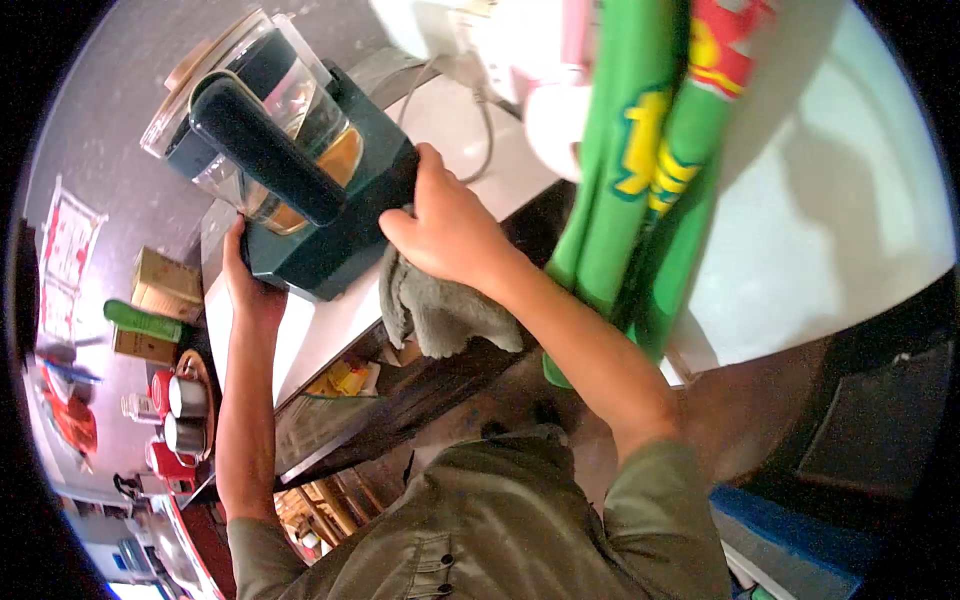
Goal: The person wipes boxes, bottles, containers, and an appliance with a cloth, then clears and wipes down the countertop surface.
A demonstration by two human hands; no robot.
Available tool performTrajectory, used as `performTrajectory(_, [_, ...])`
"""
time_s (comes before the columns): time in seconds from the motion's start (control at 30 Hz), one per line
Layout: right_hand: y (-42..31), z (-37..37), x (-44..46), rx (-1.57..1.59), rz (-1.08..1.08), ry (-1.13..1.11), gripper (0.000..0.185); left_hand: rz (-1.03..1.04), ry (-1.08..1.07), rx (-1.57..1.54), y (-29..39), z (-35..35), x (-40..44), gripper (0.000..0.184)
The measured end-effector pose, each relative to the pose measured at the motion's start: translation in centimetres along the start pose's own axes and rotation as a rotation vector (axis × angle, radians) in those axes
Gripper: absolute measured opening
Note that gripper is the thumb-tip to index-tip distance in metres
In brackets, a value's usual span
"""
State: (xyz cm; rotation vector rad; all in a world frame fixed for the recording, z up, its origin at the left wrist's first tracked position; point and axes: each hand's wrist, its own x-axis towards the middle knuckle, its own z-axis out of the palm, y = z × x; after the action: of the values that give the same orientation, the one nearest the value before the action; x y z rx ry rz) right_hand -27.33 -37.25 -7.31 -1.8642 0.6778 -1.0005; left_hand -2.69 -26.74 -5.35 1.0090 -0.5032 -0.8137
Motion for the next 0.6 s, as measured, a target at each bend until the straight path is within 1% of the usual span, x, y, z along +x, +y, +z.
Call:
performTrajectory(0.07, [0.1,-1.1,0.8,-0.082,0.078,-0.031,0.069,-0.01,0.021,-0.031,-0.7,1.1,1.7,0.043])
performTrajectory(0.1, [1.0,-0.9,1.3,-0.104,0.02,0.01,0.07,-0.019,0.007,-0.034,-0.7,1.5,2.3,0.043])
performTrajectory(0.13, [0.7,-1.2,1.7,-0.17,0.046,0.008,0.07,-0.026,-0.007,-0.032,-0.8,1.9,2.8,0.043])
performTrajectory(0.2, [0.1,-1.9,2.8,-0.15,0.129,-0.037,0.067,-0.015,-0.013,-0.044,-0.9,2.3,3.8,0.044])
performTrajectory(0.33, [1.2,-1.2,4.9,-0.142,0.131,-0.025,0.062,0.001,-0.008,-0.043,-0.9,2.4,5.6,0.045])
performTrajectory(0.4, [1.2,-0.9,5.9,-0.195,0.169,0.007,0.058,0.01,0.008,-0.055,-1.4,2.7,6.6,0.044])
performTrajectory(0.47, [1.5,-0.9,7.2,-0.201,0.19,0.037,0.062,0.045,0.07,-0.062,-1.3,3.6,7.0,0.041])
performTrajectory(0.53, [1.8,-0.9,8.2,-0.233,0.139,0.152,0.063,0.062,0.018,-0.068,-2.2,3.2,9.1,0.038])
performTrajectory(0.57, [1.7,-1.2,8.4,-0.228,0.139,0.181,0.067,0.048,0.068,-0.068,-2.3,4.6,8.7,0.036])
performTrajectory(0.6, [2.3,-1.0,9.0,-0.222,0.151,0.191,0.074,0.062,0.065,-0.065,-2.7,5.0,9.2,0.036])
